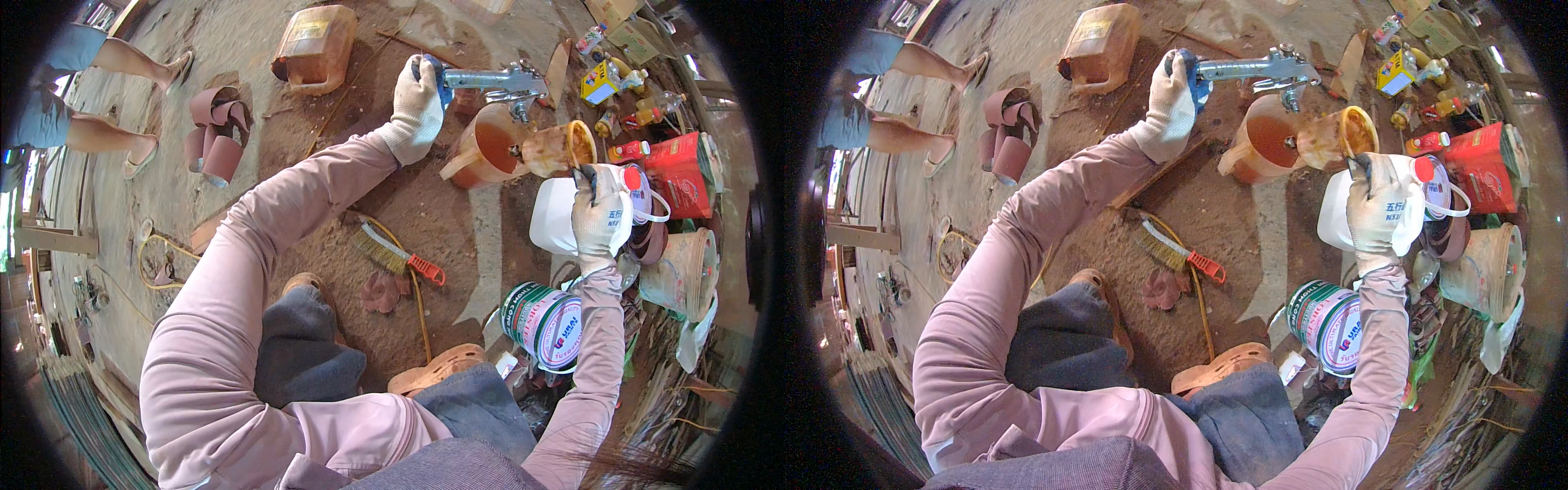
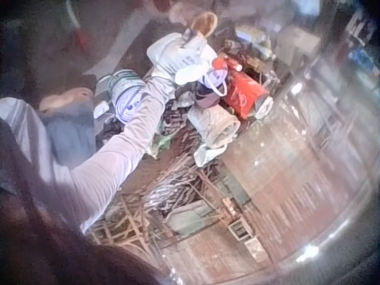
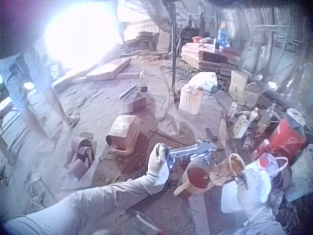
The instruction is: The person cleans a paint sprayer by brushing its nozzle and body with a wire brush, then pours a reddish liquid from a plastic jug into the sprayer's container and continues brushing. The person repeats brushing and refilling actions throughout the clip.
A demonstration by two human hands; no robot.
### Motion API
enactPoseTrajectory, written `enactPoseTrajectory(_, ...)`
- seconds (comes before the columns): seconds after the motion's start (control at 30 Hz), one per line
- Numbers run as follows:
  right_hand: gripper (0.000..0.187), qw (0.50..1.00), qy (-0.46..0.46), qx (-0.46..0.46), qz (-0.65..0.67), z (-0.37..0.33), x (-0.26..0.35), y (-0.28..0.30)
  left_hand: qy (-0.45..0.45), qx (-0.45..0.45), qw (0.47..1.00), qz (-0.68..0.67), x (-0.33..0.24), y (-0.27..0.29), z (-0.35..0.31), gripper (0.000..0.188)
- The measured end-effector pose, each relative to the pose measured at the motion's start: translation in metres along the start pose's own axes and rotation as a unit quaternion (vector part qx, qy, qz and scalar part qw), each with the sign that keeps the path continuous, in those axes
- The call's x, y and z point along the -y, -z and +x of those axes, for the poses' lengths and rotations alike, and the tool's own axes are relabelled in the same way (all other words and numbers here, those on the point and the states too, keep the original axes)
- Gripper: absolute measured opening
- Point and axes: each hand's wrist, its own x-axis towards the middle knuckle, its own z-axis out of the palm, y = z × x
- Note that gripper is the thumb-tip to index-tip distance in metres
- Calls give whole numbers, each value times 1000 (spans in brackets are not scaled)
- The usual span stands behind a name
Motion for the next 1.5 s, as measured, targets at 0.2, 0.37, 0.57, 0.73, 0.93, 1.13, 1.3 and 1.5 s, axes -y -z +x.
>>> enactPoseTrajectory(0.2, 23, 883, 371, 123, -260, 16, 33, 17, 35, -18, 999, -13, -3, 5, 5, 30)
enactPoseTrajectory(0.37, 20, 817, 464, 149, -309, 26, 36, 15, 58, -34, 997, -44, -5, 12, 6, 27)
enactPoseTrajectory(0.57, 16, 812, 462, 171, -314, 25, 33, 10, 69, -46, 996, -26, -9, 13, 5, 25)
enactPoseTrajectory(0.73, 21, 813, 439, 181, -338, 24, 39, 5, 76, -20, 997, 19, -19, 18, 6, 29)
enactPoseTrajectory(0.93, 40, 909, 292, 146, -259, 32, 43, 16, 192, 43, 979, -52, -9, 84, 44, 31)
enactPoseTrajectory(1.13, 36, 925, 344, 8, -163, 46, 94, 10, 175, -119, 977, -24, -82, 124, 42, 39)
enactPoseTrajectory(1.3, 22, 951, 307, 2, -30, 57, 161, -72, 221, 111, 940, -233, -82, 277, 72, 39)
enactPoseTrajectory(1.5, 15, 970, -12, 142, 197, 38, 181, -200, 181, -199, 963, -25, -120, 218, 14, 29)
